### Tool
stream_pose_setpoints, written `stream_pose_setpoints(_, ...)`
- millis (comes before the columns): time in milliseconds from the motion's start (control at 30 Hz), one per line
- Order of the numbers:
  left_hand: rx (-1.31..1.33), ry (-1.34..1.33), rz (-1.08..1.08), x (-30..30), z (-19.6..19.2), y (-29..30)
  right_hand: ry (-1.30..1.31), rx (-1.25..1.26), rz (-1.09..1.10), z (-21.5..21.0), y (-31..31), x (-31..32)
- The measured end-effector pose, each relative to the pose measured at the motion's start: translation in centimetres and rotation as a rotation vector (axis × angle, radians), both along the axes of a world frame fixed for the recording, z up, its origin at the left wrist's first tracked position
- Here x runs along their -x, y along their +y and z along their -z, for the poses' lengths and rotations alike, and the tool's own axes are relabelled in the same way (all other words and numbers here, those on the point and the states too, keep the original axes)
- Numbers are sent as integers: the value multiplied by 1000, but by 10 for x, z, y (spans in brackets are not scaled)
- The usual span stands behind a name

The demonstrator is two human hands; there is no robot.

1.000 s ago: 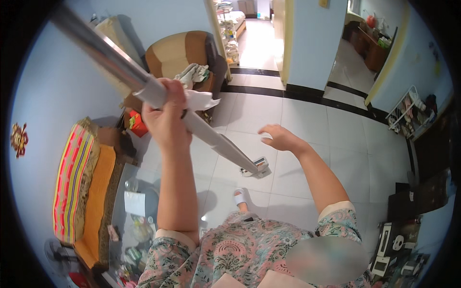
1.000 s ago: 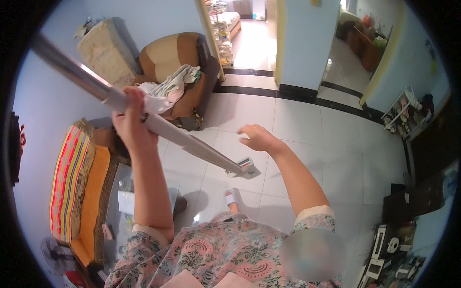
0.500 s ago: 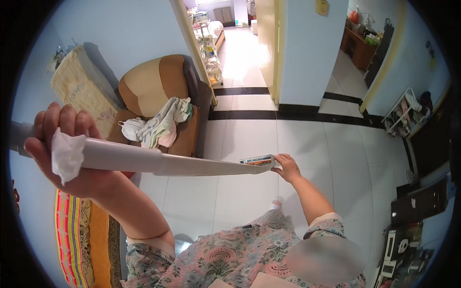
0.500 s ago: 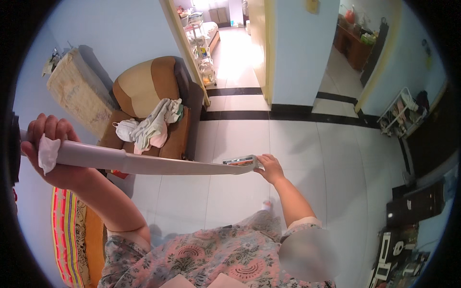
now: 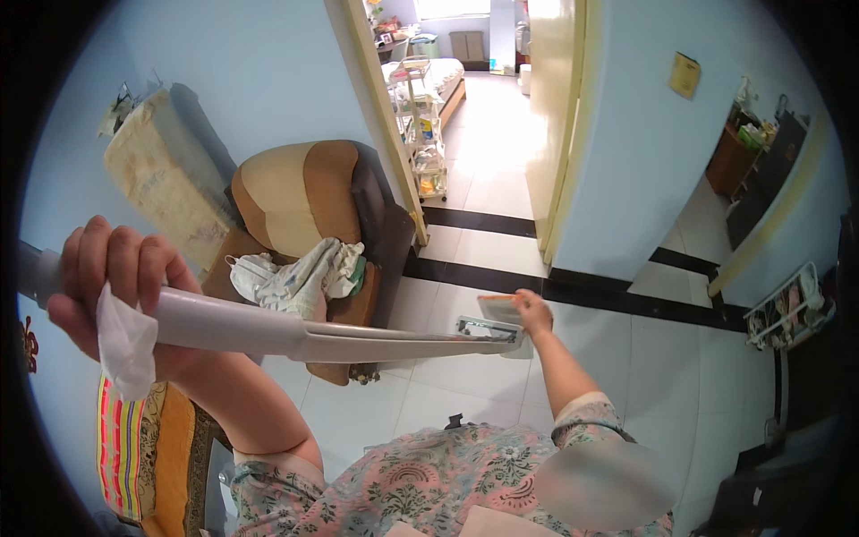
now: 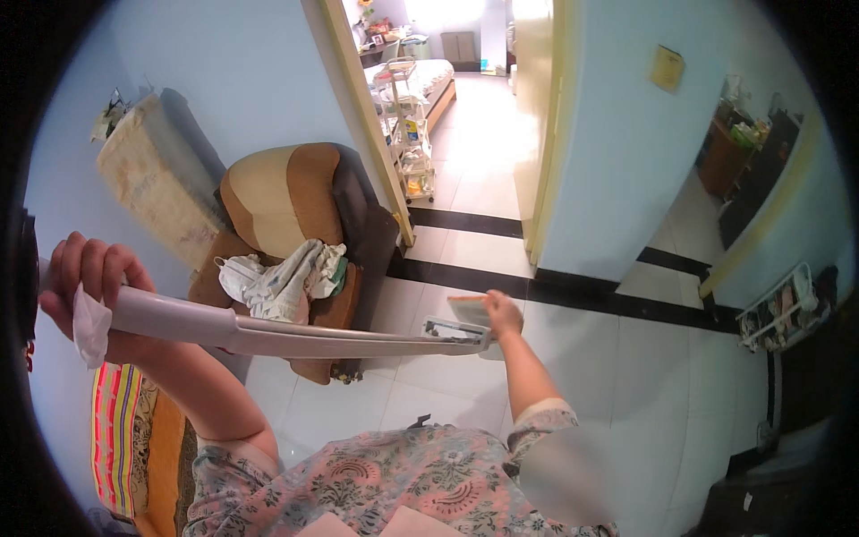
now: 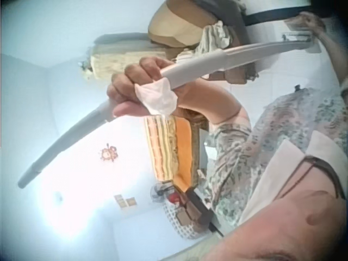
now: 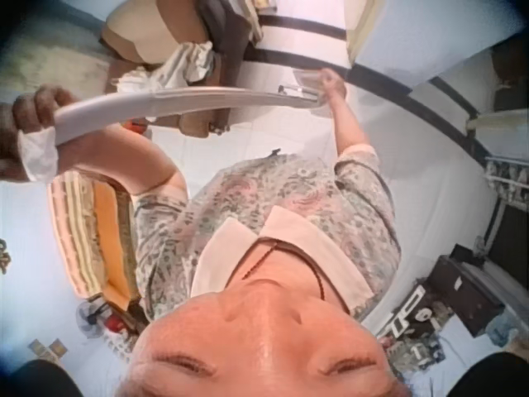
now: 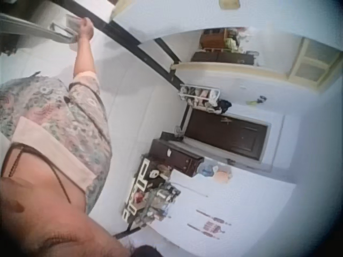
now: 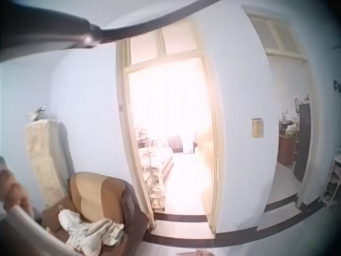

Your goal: The person mops the tiled floors in a hallway, living room, and bedroom using a flat mop. They move through different rooms, cleaning around furniture and along walls. The person briefly enters a bathroom to rinse the mop head under a tap before returning to the bedroom to continue cleaning.

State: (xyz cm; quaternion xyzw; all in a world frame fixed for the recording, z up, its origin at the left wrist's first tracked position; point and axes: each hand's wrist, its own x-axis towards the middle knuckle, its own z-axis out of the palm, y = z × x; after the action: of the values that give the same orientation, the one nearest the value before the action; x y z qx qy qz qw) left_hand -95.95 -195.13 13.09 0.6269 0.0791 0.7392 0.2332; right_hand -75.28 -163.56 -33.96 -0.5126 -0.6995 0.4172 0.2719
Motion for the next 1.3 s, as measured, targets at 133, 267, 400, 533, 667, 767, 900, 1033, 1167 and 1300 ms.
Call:
stream_pose_setpoints(133, -24, -31, -42, 38, 5, 73, -390, 84, 199, -49, 109, 54)
stream_pose_setpoints(267, -73, -66, -103, 78, 24, 164, -194, 221, -21, 7, 215, 117)
stream_pose_setpoints(400, -74, -99, -149, 133, 55, 264, -33, 95, -109, 33, 288, 168)
stream_pose_setpoints(533, -16, -123, -406, 184, 84, 393, 340, 150, 39, -4, 326, 186)
stream_pose_setpoints(667, 35, -41, -455, 217, 87, 475, 445, 438, 102, -22, 322, 223)
stream_pose_setpoints(767, 92, -240, -533, 236, 98, 550, 278, -167, -257, -67, 326, 269)
stream_pose_setpoints(900, 253, -273, -575, 238, 111, 650, 325, -401, -256, -125, 390, 343)
stream_pose_setpoints(1033, 448, -172, -603, 252, 107, 762, 380, -374, -15, -112, 500, 381)
stream_pose_setpoints(1167, 402, -73, -569, 287, 96, 868, 428, -318, -85, -142, 606, 409)
stream_pose_setpoints(1300, 189, 221, -874, 343, 134, 961, 437, -429, -68, -154, 711, 432)
